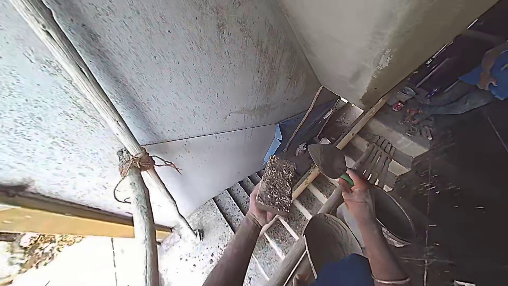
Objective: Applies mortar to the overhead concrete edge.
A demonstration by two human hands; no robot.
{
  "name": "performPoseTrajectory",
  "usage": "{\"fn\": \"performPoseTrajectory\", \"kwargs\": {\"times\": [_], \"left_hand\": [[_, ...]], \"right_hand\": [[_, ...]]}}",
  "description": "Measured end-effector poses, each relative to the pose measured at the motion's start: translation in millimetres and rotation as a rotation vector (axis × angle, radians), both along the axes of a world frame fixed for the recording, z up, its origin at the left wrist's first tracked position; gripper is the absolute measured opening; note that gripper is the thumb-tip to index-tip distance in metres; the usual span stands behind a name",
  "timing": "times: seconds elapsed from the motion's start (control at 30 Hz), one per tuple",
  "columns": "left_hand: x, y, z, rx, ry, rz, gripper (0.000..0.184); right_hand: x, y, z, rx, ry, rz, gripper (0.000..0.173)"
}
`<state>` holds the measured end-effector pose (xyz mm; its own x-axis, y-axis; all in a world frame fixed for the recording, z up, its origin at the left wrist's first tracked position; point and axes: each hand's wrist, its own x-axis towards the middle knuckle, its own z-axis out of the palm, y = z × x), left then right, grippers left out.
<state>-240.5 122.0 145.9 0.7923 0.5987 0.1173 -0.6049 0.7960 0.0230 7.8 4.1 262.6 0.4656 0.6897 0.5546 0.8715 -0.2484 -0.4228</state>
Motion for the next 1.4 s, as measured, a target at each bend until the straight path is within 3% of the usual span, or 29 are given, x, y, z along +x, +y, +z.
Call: {"fn": "performPoseTrajectory", "kwargs": {"times": [0.23, 0.57, 0.9, 1.4], "left_hand": [[-52.2, 14.1, 27.3, 0.099, -0.163, 0.023, 0.048], [-88.6, 17.5, 44.0, 0.087, -0.219, 0.033, 0.046], [-95.4, 23.4, 43.2, 0.088, -0.222, 0.043, 0.044], [-98.8, 32.5, 45.5, 0.078, -0.15, -0.073, 0.044]], "right_hand": [[-63.9, 21.0, 15.5, -0.008, -0.142, 0.08, 0.03], [-107.2, 27.4, 25.1, -0.033, -0.183, 0.059, 0.028], [-121.2, 37.1, 23.8, -0.072, -0.208, 0.077, 0.028], [-99.8, 36.3, 24.3, -0.064, -0.269, 0.195, 0.025]]}}
